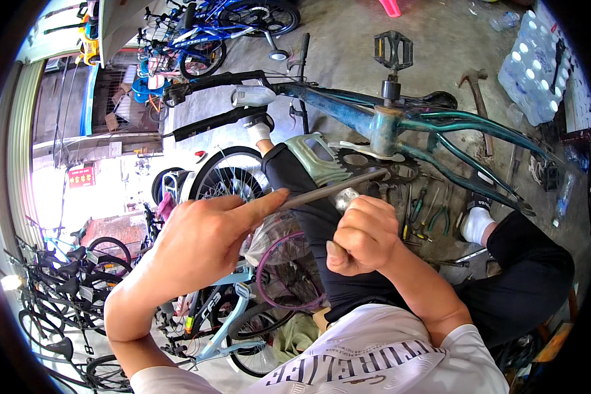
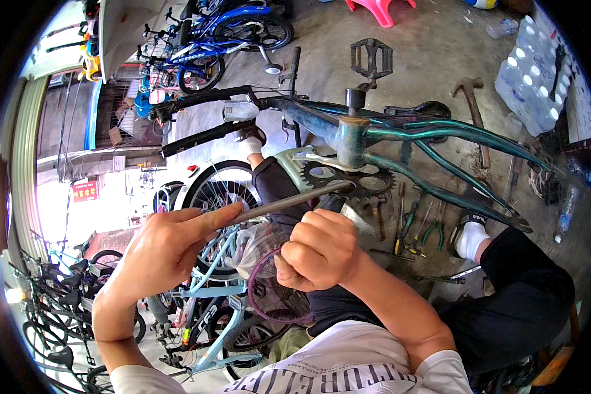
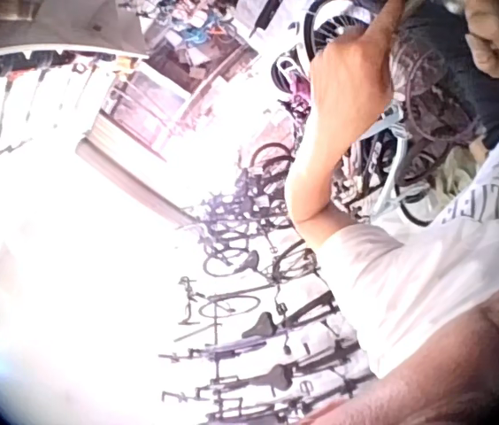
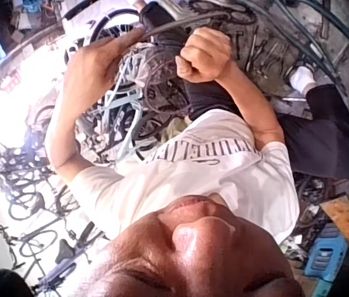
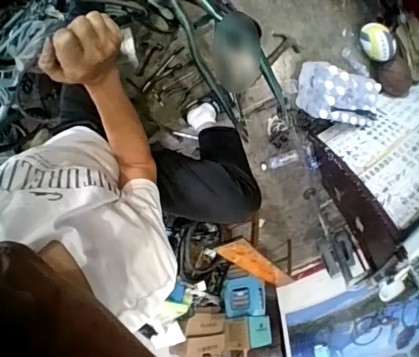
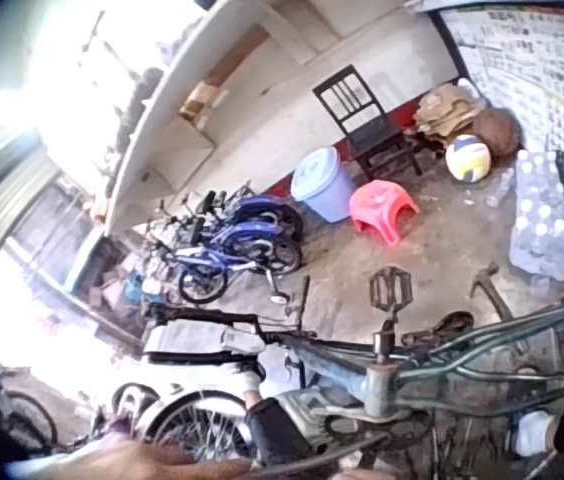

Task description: The person uses a metal rod and a hammer to strike the bottom bracket area of a bicycle frame, then uses pliers to pull on the component.

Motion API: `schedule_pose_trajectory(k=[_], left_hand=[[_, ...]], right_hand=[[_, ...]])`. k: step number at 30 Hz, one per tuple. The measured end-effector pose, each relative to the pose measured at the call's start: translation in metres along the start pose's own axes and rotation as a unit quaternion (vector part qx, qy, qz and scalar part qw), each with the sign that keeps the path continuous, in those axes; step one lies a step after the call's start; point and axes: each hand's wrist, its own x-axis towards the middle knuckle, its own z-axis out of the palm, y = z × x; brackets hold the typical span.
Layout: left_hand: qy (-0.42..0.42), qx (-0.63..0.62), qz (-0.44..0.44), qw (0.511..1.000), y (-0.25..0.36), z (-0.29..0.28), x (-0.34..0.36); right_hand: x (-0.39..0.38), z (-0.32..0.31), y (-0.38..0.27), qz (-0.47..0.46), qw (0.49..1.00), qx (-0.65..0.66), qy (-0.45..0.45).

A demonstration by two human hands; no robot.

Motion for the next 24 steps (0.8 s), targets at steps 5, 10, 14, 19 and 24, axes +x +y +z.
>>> schedule_pose_trajectory(k=[5,10,14,19,24], left_hand=[[0.018,0.013,0.024,0.999,0.006,0.017,0.018],[0.008,0.000,0.023,1.000,-0.010,0.000,0.011],[0.030,0.007,0.044,0.999,-0.009,0.020,0.029],[0.003,-0.006,0.031,0.999,-0.009,0.016,0.023],[0.008,-0.020,0.012,1.000,-0.012,0.013,0.011]], right_hand=[[0.002,0.003,-0.007,0.009,1.000,0.014,-0.003],[0.002,0.000,0.002,0.001,1.000,-0.013,-0.001],[0.003,0.003,-0.005,0.006,1.000,0.012,0.003],[0.000,0.002,-0.004,0.005,1.000,0.010,0.001],[0.004,-0.001,0.000,0.005,1.000,0.014,0.001]])
